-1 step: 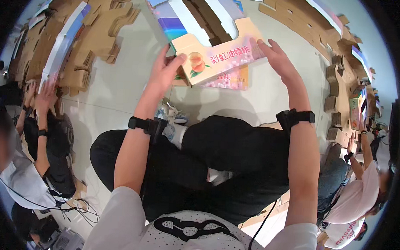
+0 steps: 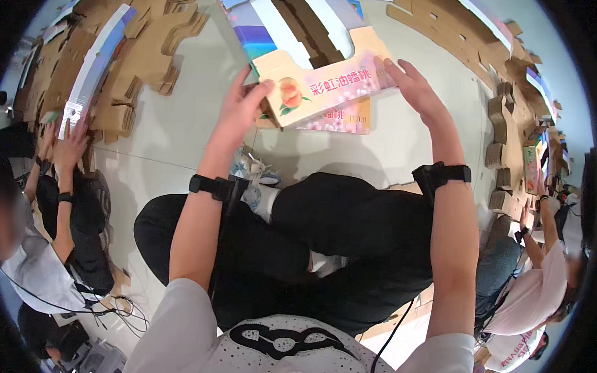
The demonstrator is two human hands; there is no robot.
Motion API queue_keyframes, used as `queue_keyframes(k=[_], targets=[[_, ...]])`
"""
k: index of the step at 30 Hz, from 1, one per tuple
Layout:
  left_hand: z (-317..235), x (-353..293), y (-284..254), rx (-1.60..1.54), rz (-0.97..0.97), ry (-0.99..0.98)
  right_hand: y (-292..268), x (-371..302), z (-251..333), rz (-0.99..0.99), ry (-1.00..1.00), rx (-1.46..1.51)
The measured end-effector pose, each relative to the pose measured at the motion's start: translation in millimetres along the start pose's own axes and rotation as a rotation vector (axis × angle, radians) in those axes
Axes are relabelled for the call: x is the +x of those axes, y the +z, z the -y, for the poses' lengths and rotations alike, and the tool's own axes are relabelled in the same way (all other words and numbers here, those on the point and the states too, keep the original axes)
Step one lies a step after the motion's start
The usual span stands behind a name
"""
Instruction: Assembling colorful cardboard fruit boxes while sitting on the floor with others.
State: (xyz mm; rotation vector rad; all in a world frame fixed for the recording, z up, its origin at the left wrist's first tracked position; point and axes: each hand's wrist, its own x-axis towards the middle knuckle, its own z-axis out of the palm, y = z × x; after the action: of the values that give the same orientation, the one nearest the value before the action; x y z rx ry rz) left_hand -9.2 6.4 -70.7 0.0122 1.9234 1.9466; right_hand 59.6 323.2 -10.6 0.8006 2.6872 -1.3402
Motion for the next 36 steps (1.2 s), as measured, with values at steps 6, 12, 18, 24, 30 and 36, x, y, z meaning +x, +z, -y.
queue_keyframes(k=[6, 12, 18, 24, 30, 36], targets=[[-19.5, 7.0, -28.5, -0.205, 0.115, 0.018, -10.1, -20.0, 37.5, 0.555, 0.205, 0.000], [-11.3, -1.0, 1.5, -0.255, 0.134, -0.162, 10.1, -1.1, 0.4, 0.186, -0.103, -0.320], [-8.9, -1.0, 4.1, -0.228, 0.285, 0.078, 15.2, 18.7, -8.1, -0.118, -0.177, -0.106], [1.5, -5.3, 8.3, -0.024, 0.268, -0.006, 28.6, 11.7, 5.5, 0.066, 0.055, 0.001], [-0.6, -1.5, -10.6, -0.017, 0.103, -0.057, 25.7, -0.9, 19.5, 0.464, 0.162, -0.083], [2.7, 14.5, -34.0, -0.211, -0.020, -0.071, 39.5, -4.8, 12.1, 0.462, 0.085, -0.110]])
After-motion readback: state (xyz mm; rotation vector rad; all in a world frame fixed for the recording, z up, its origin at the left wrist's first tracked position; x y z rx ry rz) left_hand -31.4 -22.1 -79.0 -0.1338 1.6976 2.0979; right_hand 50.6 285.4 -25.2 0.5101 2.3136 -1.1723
